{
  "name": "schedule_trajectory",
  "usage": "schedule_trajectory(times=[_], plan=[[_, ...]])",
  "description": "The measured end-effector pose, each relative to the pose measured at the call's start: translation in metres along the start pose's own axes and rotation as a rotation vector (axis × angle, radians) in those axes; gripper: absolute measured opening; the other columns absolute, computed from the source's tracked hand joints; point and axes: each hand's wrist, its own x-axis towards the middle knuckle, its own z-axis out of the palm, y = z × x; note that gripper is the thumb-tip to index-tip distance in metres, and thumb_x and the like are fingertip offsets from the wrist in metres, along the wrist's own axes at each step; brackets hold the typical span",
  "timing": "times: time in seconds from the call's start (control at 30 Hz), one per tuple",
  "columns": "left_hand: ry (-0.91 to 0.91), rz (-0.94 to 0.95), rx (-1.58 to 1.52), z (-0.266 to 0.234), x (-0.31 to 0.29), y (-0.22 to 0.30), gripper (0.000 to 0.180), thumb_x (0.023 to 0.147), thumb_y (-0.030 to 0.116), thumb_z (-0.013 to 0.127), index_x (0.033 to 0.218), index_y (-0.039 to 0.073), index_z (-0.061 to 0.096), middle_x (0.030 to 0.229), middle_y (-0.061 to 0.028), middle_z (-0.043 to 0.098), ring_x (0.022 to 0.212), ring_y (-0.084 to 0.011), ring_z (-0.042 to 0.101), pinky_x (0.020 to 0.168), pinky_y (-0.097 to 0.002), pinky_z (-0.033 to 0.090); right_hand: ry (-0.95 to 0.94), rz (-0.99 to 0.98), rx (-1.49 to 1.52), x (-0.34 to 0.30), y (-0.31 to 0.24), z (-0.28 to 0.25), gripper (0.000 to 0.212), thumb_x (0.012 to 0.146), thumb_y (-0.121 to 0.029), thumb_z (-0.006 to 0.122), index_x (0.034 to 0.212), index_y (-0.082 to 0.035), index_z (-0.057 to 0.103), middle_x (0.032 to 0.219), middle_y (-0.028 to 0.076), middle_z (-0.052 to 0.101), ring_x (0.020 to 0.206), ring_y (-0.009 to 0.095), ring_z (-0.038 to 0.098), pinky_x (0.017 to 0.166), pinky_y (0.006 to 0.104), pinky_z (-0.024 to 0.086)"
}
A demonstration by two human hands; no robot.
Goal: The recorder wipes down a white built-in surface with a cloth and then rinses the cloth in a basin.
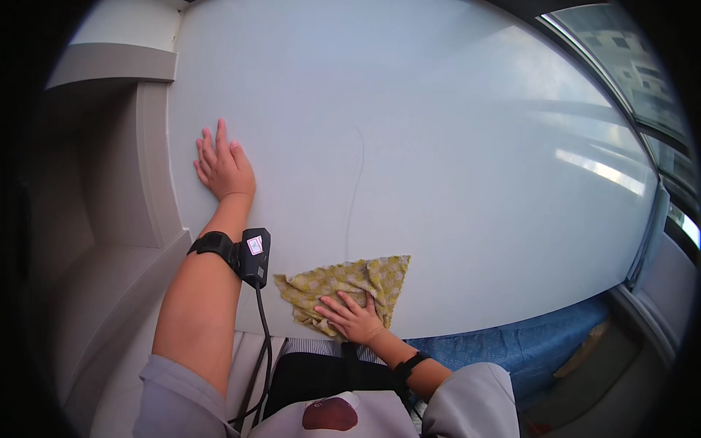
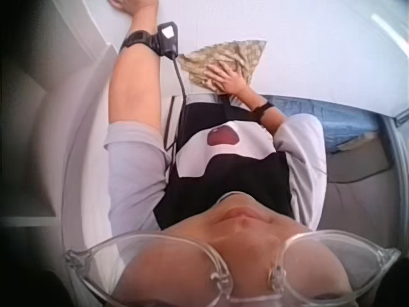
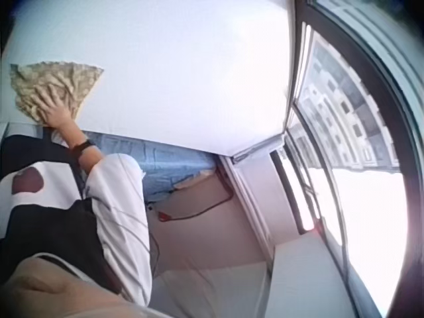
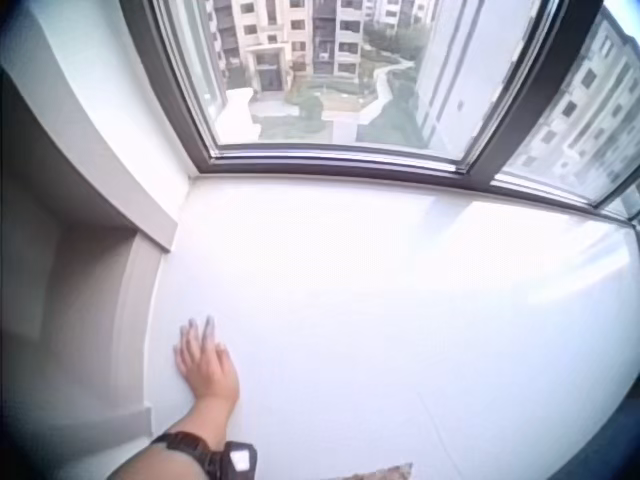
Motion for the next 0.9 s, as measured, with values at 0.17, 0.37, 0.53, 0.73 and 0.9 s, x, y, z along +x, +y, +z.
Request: schedule_trajectory(times=[0.17,0.37,0.53,0.73,0.9], plan=[[0.175,0.035,-0.109,0.036,0.022,0.022,0.047,0.094,0.031,0.04,0.141,0.033,0.036,0.147,-0.0054,0.03,0.139,-0.0255,0.022,0.112,-0.0486,0.009,0.067,-0.119,0.006,0.082,0.09,0.016,0.053,0.088,-0.052,0.048,0.138,-0.039,0.039,0.145,-0.01,0.037,0.132,0.019,0.036,0.104,0.0676,0.008],[0.047,0.007,0.035,-0.012,-0.001,-0.011,0.048,0.093,0.032,0.04,0.141,0.033,0.036,0.148,-0.0049,0.03,0.139,-0.0255,0.023,0.112,-0.0484,0.01,0.331,0.102,-0.095,0.268,0.151,-0.122,0.049,0.087,-0.049,0.049,0.132,-0.032,0.048,0.145,-0.004,0.038,0.137,0.024,0.027,0.104,0.0689,0.01],[-0.004,-0.007,0.018,-0.009,-0.019,0.014,0.048,0.093,0.03,0.039,0.141,0.032,0.035,0.148,-0.0057,0.029,0.139,-0.0267,0.022,0.112,-0.0491,0.009,0.581,0.393,-0.356,0.414,0.262,-0.154,0.052,0.092,-0.054,0.034,0.141,-0.037,0.033,0.152,-0.005,0.025,0.141,0.025,0.02,0.106,0.0675,0.007],[-0.018,-0.008,-0.007,-0.009,-0.021,0.008,0.048,0.093,0.03,0.039,0.141,0.031,0.036,0.148,-0.0058,0.03,0.138,-0.0274,0.022,0.112,-0.0498,0.008,0.328,0.524,-0.133,0.414,0.217,-0.18,0.054,0.094,-0.046,0.034,0.144,-0.026,0.033,0.153,0.001,0.022,0.141,0.028,0.017,0.11,0.059,0.01],[0.002,-0.002,-0.101,0.013,-0.015,0.021,0.045,0.093,0.032,0.039,0.138,0.031,0.039,0.147,-0.0058,0.031,0.138,-0.0272,0.023,0.112,-0.0507,0.01,0.591,0.284,-0.239,0.335,0.21,-0.102,0.052,0.093,-0.052,0.033,0.143,-0.037,0.03,0.152,-0.004,0.025,0.141,0.027,0.02,0.105,0.0676,0.013]])
